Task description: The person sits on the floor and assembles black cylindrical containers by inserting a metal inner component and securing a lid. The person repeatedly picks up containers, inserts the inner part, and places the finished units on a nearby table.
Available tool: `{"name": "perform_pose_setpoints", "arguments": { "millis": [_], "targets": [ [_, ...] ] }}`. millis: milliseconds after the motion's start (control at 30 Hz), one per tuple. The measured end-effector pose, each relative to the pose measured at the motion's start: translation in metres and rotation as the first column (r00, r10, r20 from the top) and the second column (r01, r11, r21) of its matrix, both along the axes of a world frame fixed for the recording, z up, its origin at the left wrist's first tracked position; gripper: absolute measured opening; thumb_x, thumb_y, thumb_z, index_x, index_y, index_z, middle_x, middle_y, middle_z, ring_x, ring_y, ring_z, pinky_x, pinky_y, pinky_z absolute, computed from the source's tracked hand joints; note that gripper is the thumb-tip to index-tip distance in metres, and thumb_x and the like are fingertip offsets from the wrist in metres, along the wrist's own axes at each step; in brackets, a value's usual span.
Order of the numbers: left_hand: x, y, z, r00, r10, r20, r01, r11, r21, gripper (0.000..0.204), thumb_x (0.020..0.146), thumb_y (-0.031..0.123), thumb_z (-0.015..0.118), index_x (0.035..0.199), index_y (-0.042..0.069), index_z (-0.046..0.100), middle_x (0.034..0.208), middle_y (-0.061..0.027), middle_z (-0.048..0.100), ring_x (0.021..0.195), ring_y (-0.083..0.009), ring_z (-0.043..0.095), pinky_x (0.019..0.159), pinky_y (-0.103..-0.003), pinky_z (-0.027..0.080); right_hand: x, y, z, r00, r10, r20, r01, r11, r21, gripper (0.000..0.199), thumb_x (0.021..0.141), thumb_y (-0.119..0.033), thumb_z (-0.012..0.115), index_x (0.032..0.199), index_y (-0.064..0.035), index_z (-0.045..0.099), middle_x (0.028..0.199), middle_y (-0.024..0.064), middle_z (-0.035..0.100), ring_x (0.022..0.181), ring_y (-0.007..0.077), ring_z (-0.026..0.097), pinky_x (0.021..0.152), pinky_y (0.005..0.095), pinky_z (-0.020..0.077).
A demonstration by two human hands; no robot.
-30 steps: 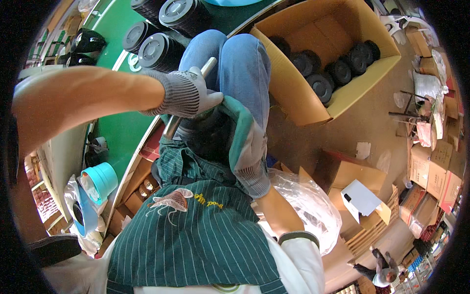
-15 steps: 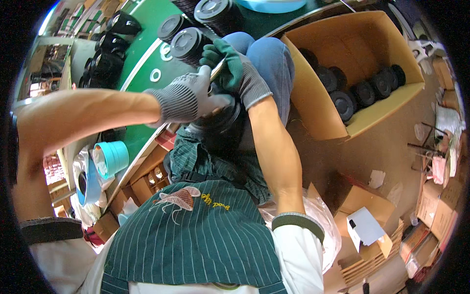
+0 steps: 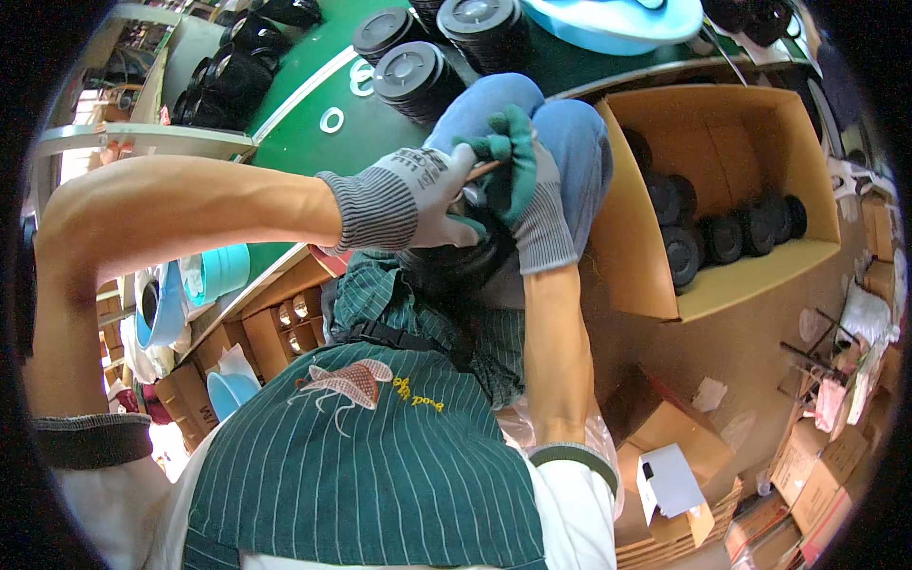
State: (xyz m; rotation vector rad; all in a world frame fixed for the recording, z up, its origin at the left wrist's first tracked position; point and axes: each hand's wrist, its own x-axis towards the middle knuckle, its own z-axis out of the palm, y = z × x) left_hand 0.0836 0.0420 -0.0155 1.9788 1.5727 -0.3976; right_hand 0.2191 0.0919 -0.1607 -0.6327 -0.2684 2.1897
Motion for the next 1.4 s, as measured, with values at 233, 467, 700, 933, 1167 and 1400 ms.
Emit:
{"name": "perform_pose_setpoints", "arguments": {
  "millis": [233,467,700,933,1167,1400],
  "targets": [
    [-0.014,-0.004,-0.001,0.966,-0.184,0.182,0.192,0.981,-0.026,0.073,0.085,0.045,0.078,0.127,-0.002,0.041,0.091,-0.0221,0.067,0.088,-0.0402,0.072,0.076,-0.046,0.058,0.018,-0.031,-0.011,0.961,-0.190,-0.199,0.217,0.968,0.125,0.031,0.107,-0.030,0.058,0.112,0.0008,0.065,0.081,0.0081,0.066,0.083,0.0256,0.074,0.085,0.0434,0.0613],
    [-0.039,0.021,-0.030,0.867,-0.358,0.346,0.383,0.924,-0.004,0.068,0.081,0.040,0.083,0.123,0.004,0.043,0.096,-0.0168,0.067,0.090,-0.0369,0.071,0.076,-0.043,0.057,0.020,-0.061,-0.008,0.909,-0.407,-0.089,0.411,0.844,0.343,0.041,0.107,-0.036,0.058,0.115,0.0037,0.065,0.082,0.0084,0.065,0.080,0.0227,0.069,0.086,0.0414,0.0600],
    [-0.045,0.038,-0.043,0.776,-0.431,0.460,0.515,0.855,-0.068,0.078,0.079,0.042,0.086,0.129,0.004,0.041,0.105,-0.0208,0.065,0.099,-0.0388,0.070,0.082,-0.042,0.058,0.017,-0.071,0.021,0.834,-0.541,0.113,0.487,0.816,0.311,0.033,0.105,-0.032,0.060,0.098,0.0006,0.062,0.076,0.0094,0.060,0.067,0.0216,0.061,0.074,0.0423,0.0565],
    [-0.051,0.039,-0.070,0.615,-0.633,0.471,0.606,0.761,0.233,0.091,0.081,0.050,0.081,0.140,-0.005,0.038,0.102,-0.0236,0.067,0.098,-0.0399,0.071,0.082,-0.043,0.057,0.010,-0.080,0.024,0.710,-0.680,0.182,0.581,0.713,0.393,0.030,0.106,-0.026,0.058,0.095,0.0016,0.059,0.070,0.0112,0.060,0.063,0.0218,0.059,0.069,0.0389,0.0554],
    [-0.047,0.047,-0.054,0.646,-0.598,0.474,0.594,0.784,0.181,0.073,0.079,0.045,0.082,0.126,-0.002,0.051,0.088,-0.0188,0.070,0.090,-0.0408,0.072,0.075,-0.043,0.058,0.006,-0.076,0.042,0.705,-0.611,0.361,0.486,0.786,0.381,0.033,0.110,-0.040,0.052,0.100,-0.0084,0.053,0.074,-0.0015,0.052,0.078,0.0129,0.062,0.079,0.0305,0.0548],
    [-0.052,0.026,-0.010,0.845,-0.335,0.417,0.221,0.928,0.299,0.053,0.093,0.034,0.073,0.129,0.000,0.055,0.094,-0.0175,0.070,0.081,-0.0304,0.071,0.074,-0.042,0.057,0.057,-0.072,0.004,0.653,-0.468,0.595,0.061,0.816,0.575,0.064,0.098,-0.043,0.068,0.143,-0.0001,0.053,0.138,0.0166,0.061,0.124,0.0313,0.061,0.106,0.0416,0.0495]
  ]
}}
